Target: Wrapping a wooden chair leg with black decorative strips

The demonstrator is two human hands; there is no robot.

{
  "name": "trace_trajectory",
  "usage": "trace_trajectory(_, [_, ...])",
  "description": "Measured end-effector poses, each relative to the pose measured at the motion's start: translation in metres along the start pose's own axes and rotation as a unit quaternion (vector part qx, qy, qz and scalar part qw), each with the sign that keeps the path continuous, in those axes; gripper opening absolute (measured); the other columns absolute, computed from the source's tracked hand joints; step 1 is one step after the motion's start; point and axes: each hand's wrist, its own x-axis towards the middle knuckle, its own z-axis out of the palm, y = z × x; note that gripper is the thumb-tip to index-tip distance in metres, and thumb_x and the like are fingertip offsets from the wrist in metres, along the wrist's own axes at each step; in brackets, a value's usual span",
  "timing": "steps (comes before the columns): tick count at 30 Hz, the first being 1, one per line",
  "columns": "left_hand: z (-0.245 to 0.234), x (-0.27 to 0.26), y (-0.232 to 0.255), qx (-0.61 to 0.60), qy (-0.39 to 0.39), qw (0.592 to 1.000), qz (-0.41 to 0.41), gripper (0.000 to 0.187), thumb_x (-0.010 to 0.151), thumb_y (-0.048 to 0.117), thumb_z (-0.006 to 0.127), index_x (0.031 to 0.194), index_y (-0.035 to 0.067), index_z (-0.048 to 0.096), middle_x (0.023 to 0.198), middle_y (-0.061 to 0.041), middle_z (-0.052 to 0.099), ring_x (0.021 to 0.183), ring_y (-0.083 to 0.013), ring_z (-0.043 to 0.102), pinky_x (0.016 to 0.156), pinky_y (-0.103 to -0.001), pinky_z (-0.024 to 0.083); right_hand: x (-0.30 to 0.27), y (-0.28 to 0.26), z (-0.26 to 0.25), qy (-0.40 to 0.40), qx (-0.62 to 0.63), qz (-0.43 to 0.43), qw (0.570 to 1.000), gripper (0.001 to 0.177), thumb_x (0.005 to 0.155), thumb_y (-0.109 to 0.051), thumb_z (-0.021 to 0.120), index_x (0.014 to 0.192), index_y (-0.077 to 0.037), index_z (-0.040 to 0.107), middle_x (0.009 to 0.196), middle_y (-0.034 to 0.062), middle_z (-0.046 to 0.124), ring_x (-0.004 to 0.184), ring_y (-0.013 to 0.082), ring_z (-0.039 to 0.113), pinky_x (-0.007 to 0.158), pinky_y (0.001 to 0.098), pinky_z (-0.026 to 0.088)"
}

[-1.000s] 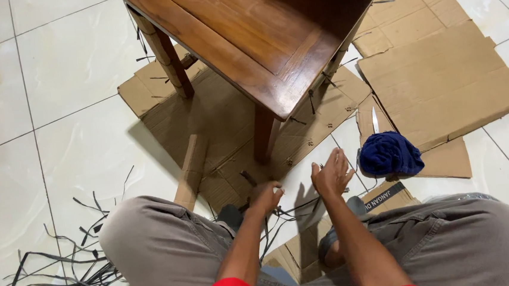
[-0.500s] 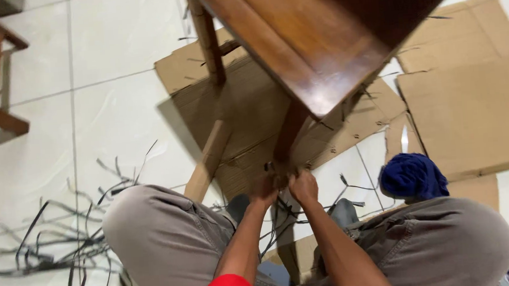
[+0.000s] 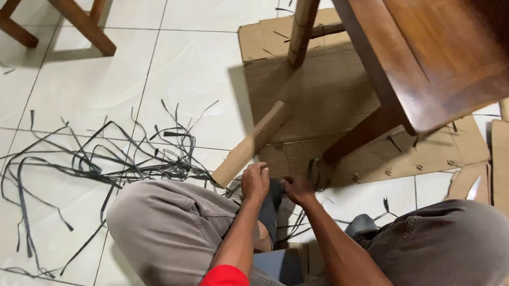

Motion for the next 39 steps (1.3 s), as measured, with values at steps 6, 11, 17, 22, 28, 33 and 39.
trace_trajectory(6, [0.006, 0.04, -0.052, 0.177, 0.064, 0.982, -0.007, 0.048, 0.089, 0.038, 0.069, 0.128, 0.011, 0.067, 0.145, -0.018, 0.056, 0.141, -0.0397, 0.048, 0.111, -0.052, 0.044, -0.016, -0.01, -0.019, -0.023, -0.047, 0.004, 0.999, 0.047, 0.094, -0.045, 0.057, 0.131, -0.019, 0.072, 0.124, 0.0125, 0.074, 0.123, 0.0334, 0.066, 0.105, 0.0463, 0.053])
trace_trajectory(11, [-0.026, 0.053, -0.025, 0.231, -0.02, 0.973, -0.02, 0.084, 0.09, 0.027, 0.07, 0.162, 0.019, 0.028, 0.167, -0.014, 0.028, 0.152, -0.0424, 0.028, 0.115, -0.062, 0.037, -0.054, -0.015, -0.047, 0.022, -0.003, 0.044, 0.999, 0.046, 0.097, -0.036, 0.055, 0.134, -0.013, 0.07, 0.124, 0.0202, 0.073, 0.12, 0.0402, 0.067, 0.104, 0.0501, 0.053])
trace_trajectory(17, [-0.018, 0.071, -0.021, 0.23, -0.074, 0.963, -0.118, 0.095, 0.087, 0.018, 0.072, 0.163, 0.018, 0.016, 0.16, -0.011, 0.036, 0.141, -0.0382, 0.043, 0.112, -0.065, 0.035, -0.077, 0.001, -0.058, 0.084, 0.029, 0.068, 0.994, 0.038, 0.096, -0.036, 0.055, 0.125, -0.019, 0.075, 0.112, 0.0172, 0.076, 0.11, 0.0403, 0.071, 0.097, 0.051, 0.057])
trace_trajectory(22, [0.022, 0.078, -0.049, 0.204, -0.013, 0.977, -0.069, 0.061, 0.08, 0.02, 0.075, 0.132, 0.012, 0.043, 0.124, -0.014, 0.047, 0.116, -0.0419, 0.056, 0.087, -0.056, 0.055, -0.085, 0.006, -0.063, 0.114, 0.036, 0.092, 0.989, 0.036, 0.095, -0.033, 0.057, 0.123, -0.017, 0.075, 0.109, 0.0201, 0.076, 0.106, 0.0421, 0.072, 0.094, 0.0543, 0.058])
trace_trajectory(28, [-0.013, 0.056, 0.057, -0.066, 0.083, 0.991, 0.079, 0.05, 0.076, 0.012, 0.07, 0.122, 0.006, 0.051, 0.112, -0.02, 0.05, 0.11, -0.0484, 0.057, 0.092, -0.06, 0.05, -0.082, -0.016, -0.083, 0.171, 0.074, 0.068, 0.98, 0.035, 0.095, -0.038, 0.059, 0.121, -0.023, 0.076, 0.107, 0.0142, 0.079, 0.102, 0.0388, 0.074, 0.089, 0.0525, 0.059])
trace_trajectory(33, [-0.042, 0.028, 0.183, -0.092, -0.082, 0.992, -0.001, 0.04, 0.079, 0.008, 0.059, 0.112, -0.013, 0.068, 0.116, -0.034, 0.068, 0.117, -0.0509, 0.063, 0.101, -0.059, 0.053, -0.133, -0.124, -0.15, 0.312, 0.097, 0.036, 0.944, 0.037, 0.098, -0.023, 0.06, 0.13, -0.006, 0.07, 0.104, 0.0352, 0.074, 0.105, 0.0514, 0.069, 0.091, 0.0564, 0.053])
trace_trajectory(39, [0.136, 0.044, 0.083, -0.19, -0.119, 0.948, 0.227, 0.054, 0.081, 0.02, 0.07, 0.126, 0.008, 0.044, 0.112, -0.016, 0.059, 0.088, -0.0314, 0.059, 0.075, -0.044, 0.053, -0.129, -0.114, -0.159, 0.45, 0.276, -0.18, 0.83, 0.037, 0.093, -0.017, 0.058, 0.126, -0.002, 0.068, 0.108, 0.0315, 0.07, 0.112, 0.0495, 0.064, 0.094, 0.061, 0.048])
